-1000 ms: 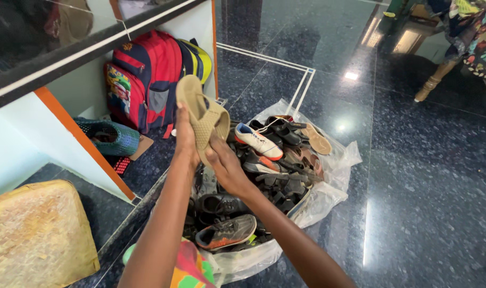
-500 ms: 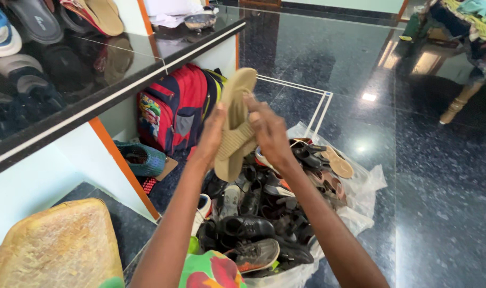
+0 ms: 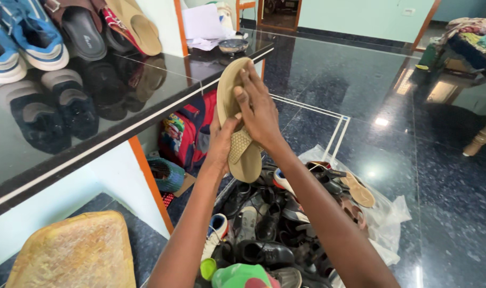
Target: The person organizes a pile of shoes by picking up pairs, placing them on a shelf, and tying the laces of a white sneaker. The person handles blue sneakers, brown sandals, red sandals, beige flip-flops, and a white sneaker.
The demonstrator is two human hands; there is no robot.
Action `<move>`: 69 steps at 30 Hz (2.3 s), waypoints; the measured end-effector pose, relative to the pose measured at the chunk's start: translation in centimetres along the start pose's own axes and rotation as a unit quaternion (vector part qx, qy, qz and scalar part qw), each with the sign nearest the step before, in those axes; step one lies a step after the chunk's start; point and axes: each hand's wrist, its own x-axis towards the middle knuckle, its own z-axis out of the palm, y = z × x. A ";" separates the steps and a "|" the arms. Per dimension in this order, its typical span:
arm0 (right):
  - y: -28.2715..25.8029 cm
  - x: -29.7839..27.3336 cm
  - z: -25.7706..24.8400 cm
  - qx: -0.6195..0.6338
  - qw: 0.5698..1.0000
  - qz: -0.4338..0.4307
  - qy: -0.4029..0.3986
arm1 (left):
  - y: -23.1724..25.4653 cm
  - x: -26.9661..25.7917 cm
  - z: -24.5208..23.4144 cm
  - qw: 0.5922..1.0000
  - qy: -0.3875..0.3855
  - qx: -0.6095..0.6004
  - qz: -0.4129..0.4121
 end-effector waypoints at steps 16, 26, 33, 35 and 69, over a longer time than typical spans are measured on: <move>-7.2 -4.9 5.3 0.336 0.900 0.229 -0.158 | 8.0 2.7 -10.3 0.960 0.205 0.038 0.188; -11.4 -2.2 10.3 0.116 0.975 -0.033 -0.189 | 22.3 1.0 -17.6 0.700 0.303 0.578 0.290; -16.7 3.4 17.7 0.193 0.972 0.035 -0.132 | 26.9 -1.0 -21.2 0.638 0.257 0.717 0.112; -17.8 5.8 20.3 0.258 0.949 0.109 -0.143 | 27.0 -1.5 -22.0 0.643 0.213 0.725 0.123; 4.2 28.7 40.7 0.251 0.931 0.158 -0.215 | 18.5 29.1 -34.0 0.679 0.252 0.680 0.114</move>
